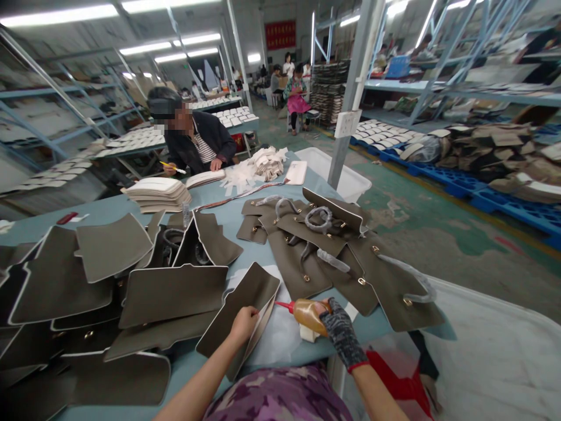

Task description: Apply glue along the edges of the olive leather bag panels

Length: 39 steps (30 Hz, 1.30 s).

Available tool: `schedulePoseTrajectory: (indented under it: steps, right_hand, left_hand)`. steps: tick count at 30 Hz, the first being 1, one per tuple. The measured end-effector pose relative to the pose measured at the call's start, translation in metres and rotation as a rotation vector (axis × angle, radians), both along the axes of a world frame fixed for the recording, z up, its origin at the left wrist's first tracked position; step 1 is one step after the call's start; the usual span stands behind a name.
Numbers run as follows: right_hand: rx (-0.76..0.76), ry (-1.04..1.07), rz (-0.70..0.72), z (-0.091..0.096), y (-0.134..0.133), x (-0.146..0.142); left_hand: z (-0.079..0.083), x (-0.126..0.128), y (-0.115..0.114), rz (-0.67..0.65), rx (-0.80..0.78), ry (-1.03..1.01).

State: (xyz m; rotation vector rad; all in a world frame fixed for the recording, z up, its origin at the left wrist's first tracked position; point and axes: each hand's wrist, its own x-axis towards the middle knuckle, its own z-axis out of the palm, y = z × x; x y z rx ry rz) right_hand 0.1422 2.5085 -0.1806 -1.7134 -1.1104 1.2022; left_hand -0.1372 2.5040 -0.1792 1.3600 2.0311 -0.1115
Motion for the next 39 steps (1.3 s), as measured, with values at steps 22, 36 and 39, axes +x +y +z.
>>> schedulePoseTrajectory:
  steps: [22,36,39]
  right_hand:
    - [-0.007,-0.193,0.009,-0.001,-0.003,-0.024]
    - [-0.088,-0.229,0.130,-0.018,-0.018,-0.031]
    - [-0.115,-0.229,0.138,-0.019,-0.025,-0.035]
  left_hand:
    - [-0.002,0.000,0.000,0.001,0.006,0.001]
    - [-0.002,-0.001,-0.003,-0.025,-0.002,0.019]
    - [-0.002,-0.001,-0.003,-0.026,-0.001,0.016]
